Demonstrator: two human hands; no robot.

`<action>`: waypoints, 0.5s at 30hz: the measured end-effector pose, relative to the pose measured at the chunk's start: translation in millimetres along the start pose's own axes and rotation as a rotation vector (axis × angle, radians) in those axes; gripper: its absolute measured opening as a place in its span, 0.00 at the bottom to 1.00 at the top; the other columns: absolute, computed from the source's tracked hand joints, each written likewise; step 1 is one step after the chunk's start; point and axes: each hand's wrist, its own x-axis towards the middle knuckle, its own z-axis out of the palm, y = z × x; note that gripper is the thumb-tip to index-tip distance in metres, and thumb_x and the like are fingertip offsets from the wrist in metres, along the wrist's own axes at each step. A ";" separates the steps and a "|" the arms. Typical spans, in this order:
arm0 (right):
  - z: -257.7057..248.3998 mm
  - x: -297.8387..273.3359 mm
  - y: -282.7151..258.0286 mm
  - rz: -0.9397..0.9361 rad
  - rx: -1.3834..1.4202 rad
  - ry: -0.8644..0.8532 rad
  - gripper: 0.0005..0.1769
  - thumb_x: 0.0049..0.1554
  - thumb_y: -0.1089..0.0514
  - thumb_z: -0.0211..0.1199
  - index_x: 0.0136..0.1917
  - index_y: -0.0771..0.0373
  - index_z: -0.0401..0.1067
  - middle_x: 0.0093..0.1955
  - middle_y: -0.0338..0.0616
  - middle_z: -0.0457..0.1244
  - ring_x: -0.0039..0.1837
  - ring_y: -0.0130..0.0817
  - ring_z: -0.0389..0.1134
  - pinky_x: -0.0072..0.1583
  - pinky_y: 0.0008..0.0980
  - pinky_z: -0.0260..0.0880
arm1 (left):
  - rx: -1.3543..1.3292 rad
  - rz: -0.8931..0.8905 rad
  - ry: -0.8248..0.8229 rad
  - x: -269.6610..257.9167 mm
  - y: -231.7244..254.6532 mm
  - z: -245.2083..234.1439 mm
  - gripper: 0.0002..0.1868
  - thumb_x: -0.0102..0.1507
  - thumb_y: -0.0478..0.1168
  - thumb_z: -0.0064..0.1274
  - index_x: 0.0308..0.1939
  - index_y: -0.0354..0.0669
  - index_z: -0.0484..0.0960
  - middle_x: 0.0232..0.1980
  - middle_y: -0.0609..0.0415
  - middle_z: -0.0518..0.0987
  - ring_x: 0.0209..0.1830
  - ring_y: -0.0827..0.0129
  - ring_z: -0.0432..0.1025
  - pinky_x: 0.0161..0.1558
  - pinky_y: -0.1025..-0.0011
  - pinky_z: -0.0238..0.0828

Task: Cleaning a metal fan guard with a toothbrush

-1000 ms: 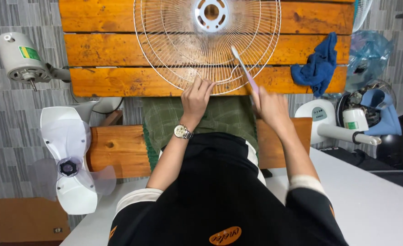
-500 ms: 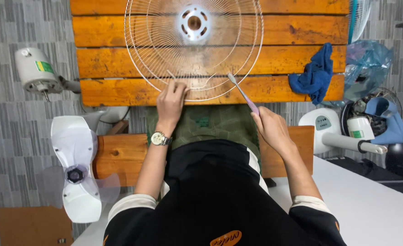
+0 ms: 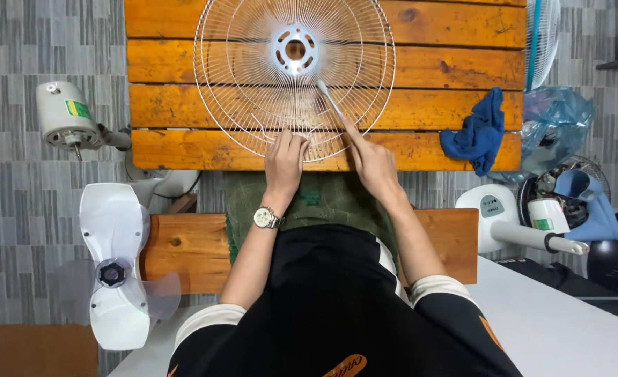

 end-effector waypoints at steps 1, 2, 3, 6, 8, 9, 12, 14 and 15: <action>-1.7 -9.2 -0.7 0.000 0.003 -0.006 0.27 0.68 0.52 0.46 0.78 0.32 0.57 0.42 0.58 0.71 0.46 0.64 0.72 0.47 0.59 0.71 | 0.003 -0.004 -0.004 -1.5 -1.5 2.3 0.11 0.70 0.48 0.51 0.37 0.49 0.76 0.34 0.57 0.67 0.37 0.58 0.74 0.37 0.67 0.73; -3.5 -17.9 -1.9 0.019 -0.013 -0.011 0.28 0.67 0.53 0.46 0.78 0.32 0.57 0.40 0.59 0.70 0.45 0.65 0.72 0.46 0.60 0.70 | -0.026 -0.008 -0.001 -2.7 -3.4 4.3 0.11 0.70 0.47 0.51 0.37 0.49 0.75 0.33 0.57 0.66 0.37 0.58 0.73 0.36 0.67 0.73; -6.3 -25.4 -2.4 0.036 -0.032 -0.018 0.29 0.67 0.55 0.47 0.79 0.32 0.56 0.38 0.60 0.70 0.43 0.66 0.71 0.46 0.61 0.69 | -0.054 -0.013 0.005 -3.1 -5.1 7.1 0.11 0.71 0.47 0.51 0.37 0.48 0.74 0.32 0.58 0.66 0.37 0.58 0.73 0.36 0.67 0.73; -9.5 -57.8 3.0 0.054 -0.083 -0.021 0.30 0.66 0.57 0.47 0.79 0.36 0.58 0.33 0.58 0.69 0.38 0.62 0.72 0.42 0.56 0.71 | -0.068 -0.028 0.018 -2.0 -2.4 4.3 0.10 0.71 0.46 0.51 0.36 0.48 0.74 0.32 0.58 0.65 0.36 0.59 0.72 0.36 0.68 0.72; -3.7 -70.2 20.6 0.081 -0.031 -0.041 0.31 0.66 0.58 0.48 0.80 0.37 0.58 0.30 0.55 0.69 0.34 0.57 0.71 0.40 0.50 0.71 | -0.083 -0.039 0.020 -1.9 -1.2 5.0 0.10 0.71 0.45 0.51 0.36 0.47 0.74 0.32 0.59 0.64 0.36 0.59 0.71 0.36 0.68 0.72; -0.3 -77.4 28.8 0.109 0.024 -0.055 0.32 0.66 0.60 0.50 0.80 0.39 0.58 0.28 0.52 0.68 0.30 0.53 0.71 0.38 0.44 0.71 | -0.095 -0.042 0.021 -2.4 -0.7 4.6 0.10 0.71 0.44 0.51 0.37 0.46 0.74 0.32 0.59 0.64 0.36 0.59 0.71 0.36 0.68 0.72; -9.0 -62.9 31.5 0.092 0.054 -0.030 0.31 0.65 0.57 0.49 0.79 0.34 0.59 0.39 0.56 0.71 0.40 0.61 0.72 0.44 0.54 0.71 | -0.113 -0.026 0.022 1.9 2.7 -1.5 0.10 0.70 0.42 0.52 0.37 0.44 0.73 0.32 0.58 0.63 0.36 0.57 0.71 0.36 0.66 0.72; -12.9 -39.7 23.0 0.053 0.127 -0.003 0.31 0.65 0.58 0.49 0.79 0.36 0.60 0.46 0.53 0.72 0.43 0.62 0.72 0.45 0.55 0.71 | -0.112 -0.024 0.020 0.5 1.2 1.1 0.10 0.71 0.42 0.51 0.37 0.44 0.73 0.32 0.58 0.62 0.36 0.57 0.71 0.36 0.66 0.72; -14.3 -28.5 18.1 0.015 0.201 0.021 0.31 0.65 0.59 0.48 0.79 0.38 0.60 0.52 0.50 0.72 0.46 0.63 0.71 0.46 0.55 0.71 | -0.112 -0.024 0.018 -1.3 0.2 1.3 0.10 0.71 0.42 0.51 0.37 0.43 0.73 0.32 0.58 0.62 0.36 0.56 0.70 0.36 0.66 0.72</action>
